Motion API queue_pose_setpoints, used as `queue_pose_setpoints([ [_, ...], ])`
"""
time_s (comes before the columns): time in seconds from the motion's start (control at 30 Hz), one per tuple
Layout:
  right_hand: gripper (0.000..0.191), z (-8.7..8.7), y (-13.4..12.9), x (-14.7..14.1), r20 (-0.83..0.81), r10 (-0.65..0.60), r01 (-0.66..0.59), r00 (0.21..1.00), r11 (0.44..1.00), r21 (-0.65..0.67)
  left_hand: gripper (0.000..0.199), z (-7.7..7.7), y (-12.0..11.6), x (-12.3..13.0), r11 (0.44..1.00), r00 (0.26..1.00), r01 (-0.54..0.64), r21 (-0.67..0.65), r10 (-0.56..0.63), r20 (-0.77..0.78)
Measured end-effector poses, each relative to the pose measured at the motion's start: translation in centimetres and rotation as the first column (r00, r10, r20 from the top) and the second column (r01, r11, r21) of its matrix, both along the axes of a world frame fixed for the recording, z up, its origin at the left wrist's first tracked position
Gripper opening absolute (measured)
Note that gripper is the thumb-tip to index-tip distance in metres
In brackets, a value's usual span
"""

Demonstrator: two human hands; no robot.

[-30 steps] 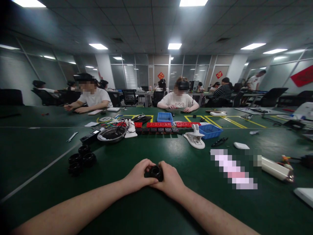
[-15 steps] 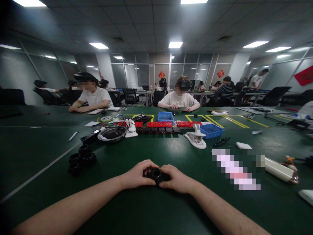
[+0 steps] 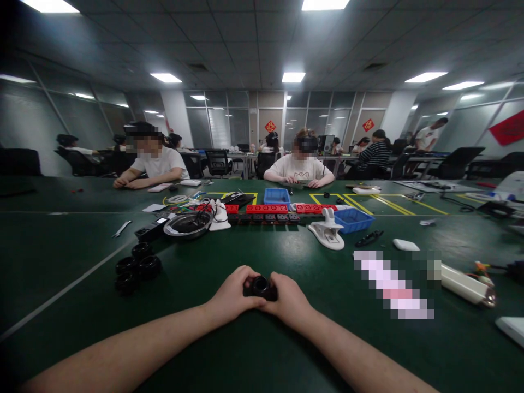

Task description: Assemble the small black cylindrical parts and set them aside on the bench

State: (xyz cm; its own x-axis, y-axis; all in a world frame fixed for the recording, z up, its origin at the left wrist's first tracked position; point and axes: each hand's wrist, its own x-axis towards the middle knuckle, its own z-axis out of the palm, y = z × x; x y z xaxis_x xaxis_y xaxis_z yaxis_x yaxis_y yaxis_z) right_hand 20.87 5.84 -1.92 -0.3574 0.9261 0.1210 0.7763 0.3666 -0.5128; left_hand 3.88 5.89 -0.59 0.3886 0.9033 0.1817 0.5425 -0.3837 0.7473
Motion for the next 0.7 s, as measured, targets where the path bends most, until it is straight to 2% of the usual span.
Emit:
queue_pose_setpoints([
  [0.1, 0.022, -0.2, -0.5, -0.7, 0.066, -0.037, 0.030, 0.997, 0.994, 0.105, 0.038, -0.1, -0.1, 0.2, 0.999, 0.999, -0.048, 0.019, 0.048, -0.005],
  [0.27, 0.029, 0.1, -0.8, -0.6, 0.045, -0.010, 0.005, 0.999, 0.995, 0.098, 0.038, 0.3, 0.3, -0.5, 0.998, 0.998, 0.060, 0.006, -0.060, -0.016],
  [0.33, 0.036, 0.3, -0.7, -0.2, -0.027, 0.040, -0.038, 0.999, 0.996, 0.080, 0.038, 0.3, 0.6, -0.8, 0.992, 0.992, 0.126, 0.008, -0.126, -0.025],
  [0.43, 0.045, 0.8, -0.4, 0.5, -0.099, 0.194, -0.192, 0.976, 0.981, 0.030, 0.038, 0.3, 1.0, -1.1, 0.976, 0.976, 0.216, 0.014, -0.216, -0.026],
  [0.53, 0.036, 1.4, -0.1, 1.0, -0.107, 0.291, -0.297, 0.951, 0.954, -0.042, 0.039, 0.2, 1.3, -1.2, 0.966, 0.966, 0.259, 0.019, -0.259, -0.010],
  [0.7, 0.026, 1.8, 0.2, 1.3, -0.179, 0.301, -0.325, 0.937, 0.937, -0.127, 0.040, 0.2, 1.3, -1.3, 0.960, 0.960, 0.281, -0.002, -0.281, 0.001],
])
